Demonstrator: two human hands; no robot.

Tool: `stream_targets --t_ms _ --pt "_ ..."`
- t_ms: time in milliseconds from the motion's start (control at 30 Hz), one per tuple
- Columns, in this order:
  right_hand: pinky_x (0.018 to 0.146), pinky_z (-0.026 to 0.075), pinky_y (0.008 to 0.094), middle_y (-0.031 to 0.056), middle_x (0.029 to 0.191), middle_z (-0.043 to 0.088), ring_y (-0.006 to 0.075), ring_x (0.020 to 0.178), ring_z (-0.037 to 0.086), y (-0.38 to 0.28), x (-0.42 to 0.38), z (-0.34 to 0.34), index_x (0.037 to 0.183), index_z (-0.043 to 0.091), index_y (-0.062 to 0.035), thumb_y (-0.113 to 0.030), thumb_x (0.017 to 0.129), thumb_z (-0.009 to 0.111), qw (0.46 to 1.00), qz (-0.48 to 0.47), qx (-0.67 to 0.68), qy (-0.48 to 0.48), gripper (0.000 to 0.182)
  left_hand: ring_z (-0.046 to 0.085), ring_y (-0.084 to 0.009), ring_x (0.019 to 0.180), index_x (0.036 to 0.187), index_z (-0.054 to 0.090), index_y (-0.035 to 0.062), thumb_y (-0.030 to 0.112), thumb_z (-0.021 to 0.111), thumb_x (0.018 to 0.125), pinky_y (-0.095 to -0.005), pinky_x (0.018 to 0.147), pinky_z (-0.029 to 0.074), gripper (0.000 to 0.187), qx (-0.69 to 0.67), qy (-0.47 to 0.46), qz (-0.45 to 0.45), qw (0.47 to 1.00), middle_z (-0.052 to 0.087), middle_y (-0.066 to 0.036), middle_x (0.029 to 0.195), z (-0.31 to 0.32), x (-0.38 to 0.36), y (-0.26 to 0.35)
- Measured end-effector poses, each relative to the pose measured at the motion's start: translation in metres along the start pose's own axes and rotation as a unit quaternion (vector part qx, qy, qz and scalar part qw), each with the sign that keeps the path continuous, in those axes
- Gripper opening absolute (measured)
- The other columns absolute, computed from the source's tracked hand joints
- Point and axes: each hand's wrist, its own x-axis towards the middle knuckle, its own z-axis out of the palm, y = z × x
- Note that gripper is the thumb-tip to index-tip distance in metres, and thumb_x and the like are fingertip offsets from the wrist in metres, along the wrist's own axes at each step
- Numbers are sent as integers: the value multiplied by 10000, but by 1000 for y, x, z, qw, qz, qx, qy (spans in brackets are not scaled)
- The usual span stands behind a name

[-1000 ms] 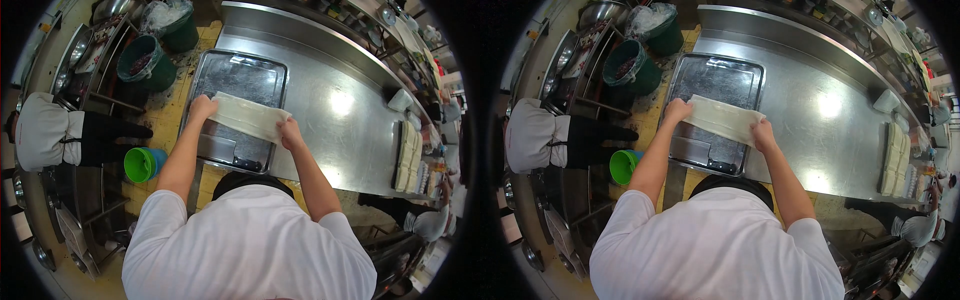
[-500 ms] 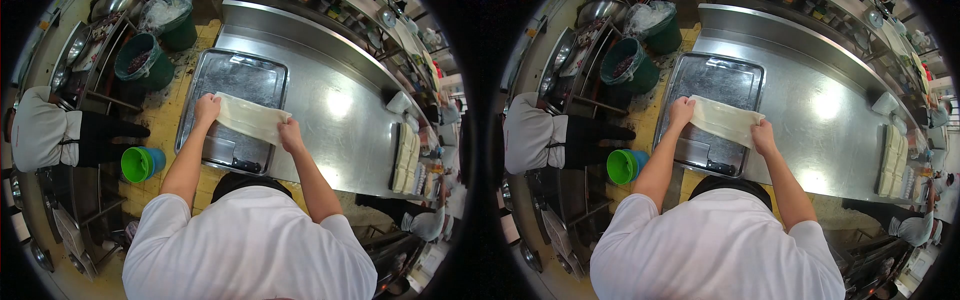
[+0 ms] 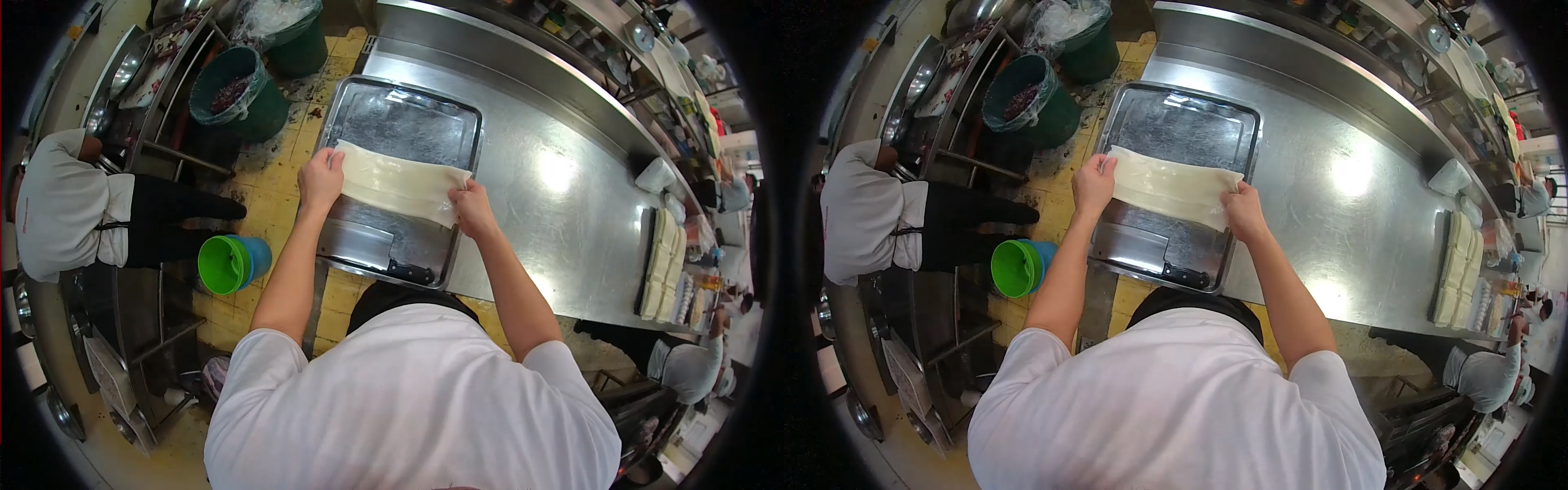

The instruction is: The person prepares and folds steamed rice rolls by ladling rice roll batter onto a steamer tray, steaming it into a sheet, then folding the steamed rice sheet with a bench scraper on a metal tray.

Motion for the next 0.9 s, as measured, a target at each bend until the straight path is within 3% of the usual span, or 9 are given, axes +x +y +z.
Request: stream_targets --t_ms 267,367,467,533,667,733,767,833,900 --pt "790 545 343 110 1052 698 203 903 672 18 22 -3 1183 639 54 69 880 548 1000 10 -25 8 316 691 -403 838 1032 725 79 351 668 927 -477 739 520 297 19 -22 -15 999 721 -201 879 7 9 -20" --pt "778 539 342 114 1038 696 201 888 671 14 24 -8 1225 639 40 57 892 544 997 42 -61 -5 347 689 -407 930 1132 700 81 355 661 927 -488 816 525 344 71 -108 -61 990 733 -198 969 5 8 -24" --pt "787 542 383 164 1058 712 278 885 700 -13 1 -3 1277 627 31 3 888 560 974 63 -206 75 395 672 -428 1009 1236 649 59 339 656 928 -507 876 524 416 129 -108 -20 986 719 -220 1068 5 1 -33" --pt "866 540 431 222 1117 704 377 963 698 -11 -4 -11 1311 614 24 -73 882 585 866 -109 -477 102 441 658 -413 1082 1296 609 40 339 657 924 -504 930 513 480 166 -150 -64 972 706 -214 1141 -14 -4 -17" --pt "972 513 428 249 1247 649 413 1113 643 -16 -21 -2 1345 584 21 -124 874 596 804 -161 -562 111 494 663 -414 1069 1281 622 45 324 669 917 -498 904 520 461 183 -157 -94 966 701 -226 1148 -27 -2 -21" --pt "1118 412 471 248 1443 517 390 1335 508 -6 -17 2 1445 481 9 -207 930 591 792 -219 -569 39 569 640 -396 1096 1273 627 45 315 686 906 -474 910 515 460 143 -168 -82 972 681 -223 1178 -33 0 -19" --pt "1118 412 471 248 1443 517 390 1335 508 0 -15 5 1445 481 9 -207 930 591 791 -221 -569 39 569 640 -396 1096 1273 627 45 315 686 906 -474 910 515 460 142 -166 -81 972 681 -223 1178 -32 1 -19" --pt "1216 217 570 211 1610 313 371 1508 270 10 -8 11 1523 352 8 -357 1000 527 643 -205 -738 4 661 571 -376 1184 1256 644 60 322 700 897 -473 967 477 448 148 -109 -5 983 628 -198 1256 -23 6 -20" --pt "1219 132 604 190 1640 253 361 1535 180 17 -1 8 1542 308 11 -427 1020 463 622 -172 -764 4 699 525 -367 1233 1268 630 52 338 706 893 -482 1008 446 477 156 -80 14 984 592 -186 1294 -5 15 -27"
